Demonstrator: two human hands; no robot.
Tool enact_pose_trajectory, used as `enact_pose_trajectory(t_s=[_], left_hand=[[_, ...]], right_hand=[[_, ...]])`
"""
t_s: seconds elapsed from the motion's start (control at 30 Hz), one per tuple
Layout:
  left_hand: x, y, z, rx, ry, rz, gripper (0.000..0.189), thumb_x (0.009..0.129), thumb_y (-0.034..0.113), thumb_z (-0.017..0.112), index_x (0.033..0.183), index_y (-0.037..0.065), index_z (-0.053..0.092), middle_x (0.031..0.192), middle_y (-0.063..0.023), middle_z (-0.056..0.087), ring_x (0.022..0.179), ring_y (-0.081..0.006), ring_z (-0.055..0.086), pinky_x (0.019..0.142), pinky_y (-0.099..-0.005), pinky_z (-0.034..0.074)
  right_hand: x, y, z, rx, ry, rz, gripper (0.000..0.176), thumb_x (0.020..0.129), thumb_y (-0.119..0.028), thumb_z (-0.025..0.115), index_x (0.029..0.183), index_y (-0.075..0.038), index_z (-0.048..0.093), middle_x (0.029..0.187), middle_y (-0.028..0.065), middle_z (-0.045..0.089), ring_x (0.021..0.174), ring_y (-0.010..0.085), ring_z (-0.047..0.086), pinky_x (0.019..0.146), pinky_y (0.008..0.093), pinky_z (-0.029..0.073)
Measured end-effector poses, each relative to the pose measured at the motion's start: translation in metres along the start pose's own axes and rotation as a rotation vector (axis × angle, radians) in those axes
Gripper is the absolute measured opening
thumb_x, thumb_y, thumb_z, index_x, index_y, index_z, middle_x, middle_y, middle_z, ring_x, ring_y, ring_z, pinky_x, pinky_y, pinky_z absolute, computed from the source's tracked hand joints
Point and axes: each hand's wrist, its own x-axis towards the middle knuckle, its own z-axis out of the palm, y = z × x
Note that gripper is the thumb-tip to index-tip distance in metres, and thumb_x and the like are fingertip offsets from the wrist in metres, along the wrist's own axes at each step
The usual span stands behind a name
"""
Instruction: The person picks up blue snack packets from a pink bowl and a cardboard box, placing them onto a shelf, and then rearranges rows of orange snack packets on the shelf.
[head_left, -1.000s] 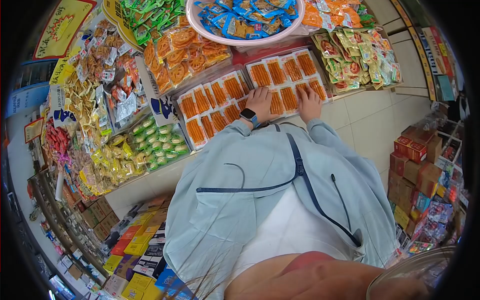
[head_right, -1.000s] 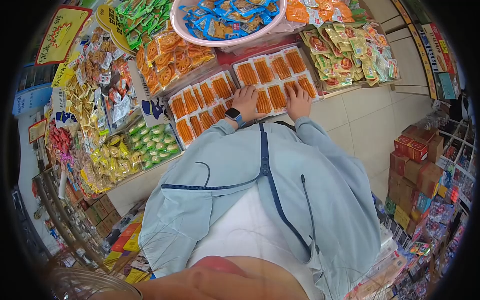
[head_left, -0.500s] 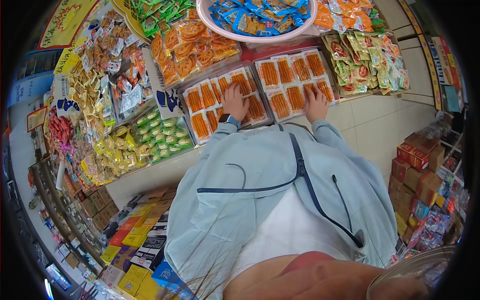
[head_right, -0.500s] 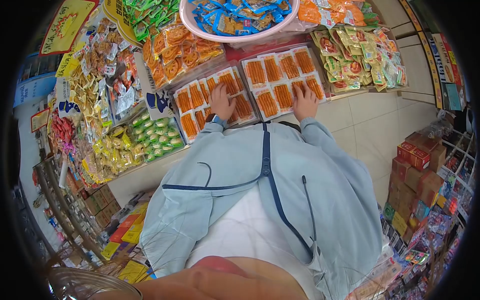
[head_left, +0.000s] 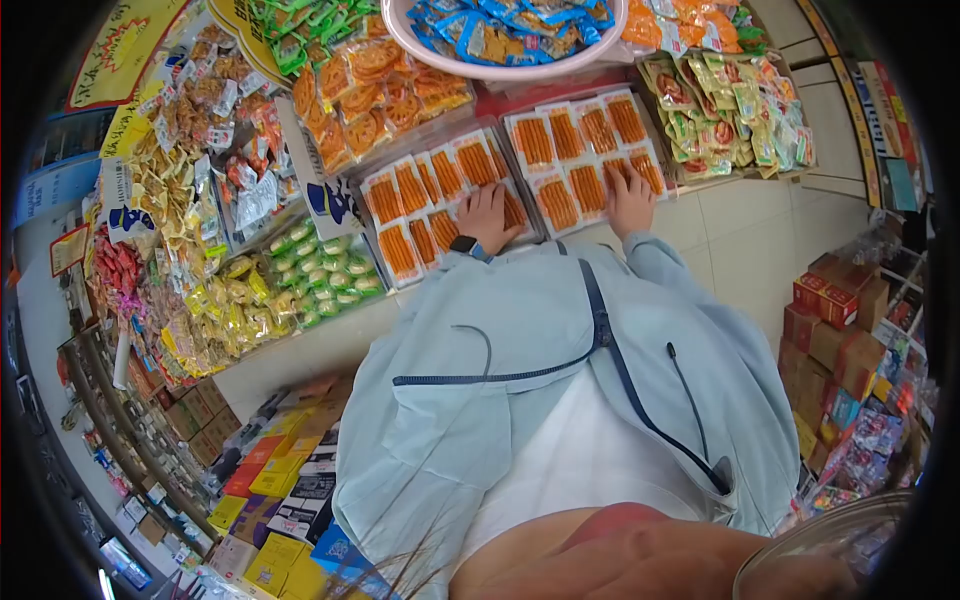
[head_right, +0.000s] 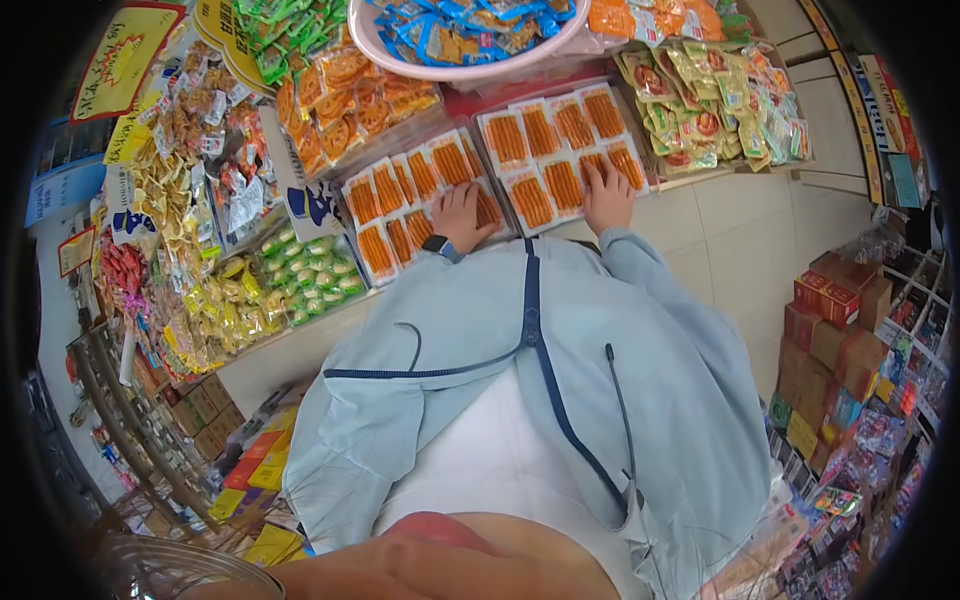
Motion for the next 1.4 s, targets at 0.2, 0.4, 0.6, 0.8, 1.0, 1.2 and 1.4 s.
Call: enact_pose_trajectory(t_s=[0.2,0.4,0.6,0.8,1.0,1.2,1.4], left_hand=[[-0.001,-0.013,-0.002,-0.093,0.097,0.057,0.086,0.068,0.051,0.080,0.133,0.004,0.050,0.134,-0.0146,0.049,0.126,-0.0351,0.043,0.105,-0.0504,0.030],[-0.006,-0.001,-0.022,-0.319,0.344,0.107,0.081,0.067,0.045,0.082,0.131,0.005,0.051,0.132,-0.0151,0.051,0.122,-0.0346,0.047,0.104,-0.0473,0.033],[0.013,0.022,-0.033,-0.271,0.242,0.305,0.082,0.069,0.045,0.081,0.134,0.006,0.048,0.133,-0.0148,0.050,0.122,-0.0345,0.047,0.102,-0.0462,0.035],[0.064,0.064,-0.012,-0.306,0.147,0.434,0.084,0.070,0.043,0.078,0.137,0.005,0.044,0.136,-0.0166,0.047,0.125,-0.0368,0.045,0.105,-0.0479,0.034],[0.055,0.054,-0.025,-0.224,0.079,0.280,0.075,0.077,0.034,0.072,0.138,0.003,0.042,0.138,-0.0201,0.043,0.128,-0.0376,0.042,0.106,-0.0512,0.032],[-0.008,-0.020,-0.010,-0.098,0.155,-0.015,0.078,0.076,0.037,0.073,0.139,0.004,0.041,0.144,-0.0172,0.039,0.133,-0.0363,0.036,0.107,-0.0521,0.030],[-0.027,-0.014,-0.021,0.022,-0.049,-0.131,0.103,0.068,0.053,0.078,0.146,0.004,0.034,0.152,-0.0121,0.033,0.141,-0.0313,0.029,0.113,-0.0516,0.024]], right_hand=[[0.003,-0.003,-0.002,-0.028,-0.021,0.001,0.048,0.086,-0.022,0.062,0.133,-0.025,0.055,0.142,0.0045,0.047,0.124,0.0276,0.045,0.101,0.0442,0.035],[0.002,-0.001,-0.001,-0.015,-0.023,0.010,0.049,0.086,-0.022,0.063,0.133,-0.026,0.054,0.141,0.0058,0.047,0.125,0.0280,0.044,0.101,0.0449,0.034],[0.005,-0.018,-0.015,0.187,0.060,-0.147,0.052,0.084,-0.022,0.066,0.135,-0.017,0.052,0.135,0.0138,0.050,0.122,0.0315,0.046,0.100,0.0457,0.035],[0.009,-0.058,-0.022,1.097,-0.314,-0.009,0.067,0.083,0.001,0.063,0.143,-0.005,0.035,0.134,0.0217,0.052,0.124,0.0356,0.053,0.102,0.0379,0.044],[0.008,-0.015,-0.001,0.893,-0.167,0.160,0.067,0.081,0.004,0.059,0.144,-0.006,0.037,0.134,0.0230,0.049,0.121,0.0351,0.051,0.103,0.0418,0.041],[-0.003,-0.020,0.005,0.256,-0.019,-0.088,0.063,0.079,-0.007,0.062,0.140,-0.012,0.047,0.144,0.0178,0.040,0.126,0.0356,0.041,0.104,0.0481,0.034],[-0.005,-0.023,-0.001,0.182,-0.114,-0.163,0.056,0.084,-0.025,0.062,0.138,-0.018,0.051,0.146,0.0139,0.039,0.128,0.0339,0.039,0.105,0.0488,0.030]])
